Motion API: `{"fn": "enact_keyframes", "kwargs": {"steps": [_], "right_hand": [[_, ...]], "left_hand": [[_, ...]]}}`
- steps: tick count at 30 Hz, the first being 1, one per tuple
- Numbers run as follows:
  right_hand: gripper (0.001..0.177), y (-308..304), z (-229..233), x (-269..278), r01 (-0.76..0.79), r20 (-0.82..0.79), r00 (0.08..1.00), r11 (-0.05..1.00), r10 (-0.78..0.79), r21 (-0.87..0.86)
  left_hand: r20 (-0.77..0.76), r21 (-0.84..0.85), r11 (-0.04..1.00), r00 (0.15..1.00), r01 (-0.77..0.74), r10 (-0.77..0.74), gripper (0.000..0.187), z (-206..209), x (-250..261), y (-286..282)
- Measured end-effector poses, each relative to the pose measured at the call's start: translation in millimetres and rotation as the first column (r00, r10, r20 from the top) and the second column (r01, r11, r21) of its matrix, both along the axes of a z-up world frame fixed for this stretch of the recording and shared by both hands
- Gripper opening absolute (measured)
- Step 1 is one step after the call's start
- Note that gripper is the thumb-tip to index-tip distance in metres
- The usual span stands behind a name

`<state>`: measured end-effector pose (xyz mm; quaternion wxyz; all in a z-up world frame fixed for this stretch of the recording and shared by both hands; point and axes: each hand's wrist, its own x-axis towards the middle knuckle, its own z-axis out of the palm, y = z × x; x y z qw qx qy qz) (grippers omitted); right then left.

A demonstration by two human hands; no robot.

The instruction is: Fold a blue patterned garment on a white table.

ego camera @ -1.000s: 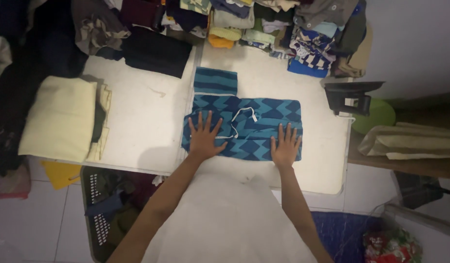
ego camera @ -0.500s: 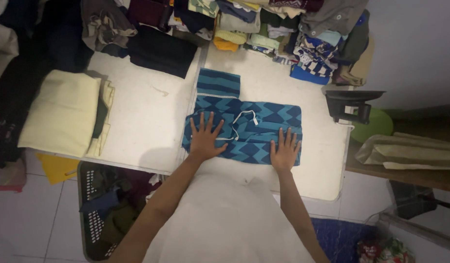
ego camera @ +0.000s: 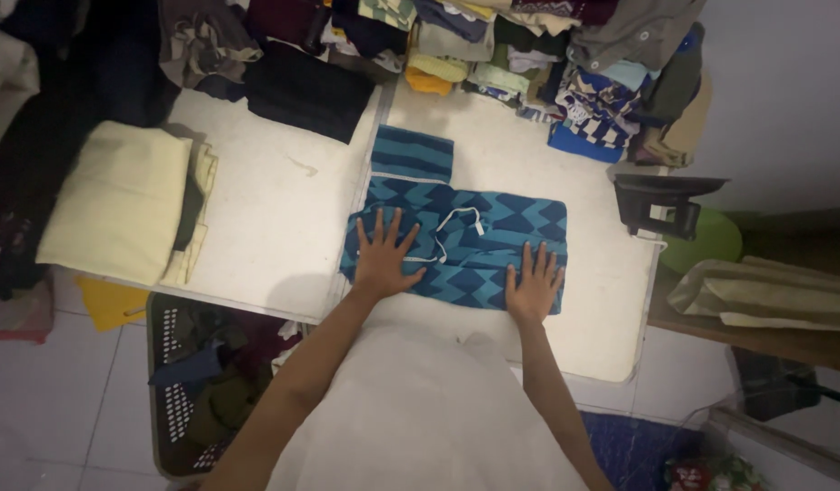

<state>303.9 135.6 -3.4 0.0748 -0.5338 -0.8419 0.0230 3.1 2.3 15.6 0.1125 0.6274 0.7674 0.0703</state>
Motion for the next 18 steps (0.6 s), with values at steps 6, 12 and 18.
{"fn": "enact_keyframes", "kwargs": {"steps": [6,12,18], "right_hand": [[0.062,1.2,6.7,-1.6,-0.004,-0.008,1.0,1.0,0.004,-0.003],[0.061,-1.7,7.5,-1.1,-0.003,-0.031,1.0,1.0,0.003,0.003],[0.062,1.9,1.0,1.0,0.008,0.0,1.0,0.999,-0.008,-0.033]], "left_hand": [[0.002,0.058,0.998,1.0,-0.003,0.003,0.093,-2.5,1.2,1.8],[-0.04,0.026,1.0,0.999,0.009,-0.008,0.093,-0.2,2.7,0.4],[-0.04,-0.01,1.0,0.999,0.0,-0.001,0.093,-0.8,2.8,2.5]]}}
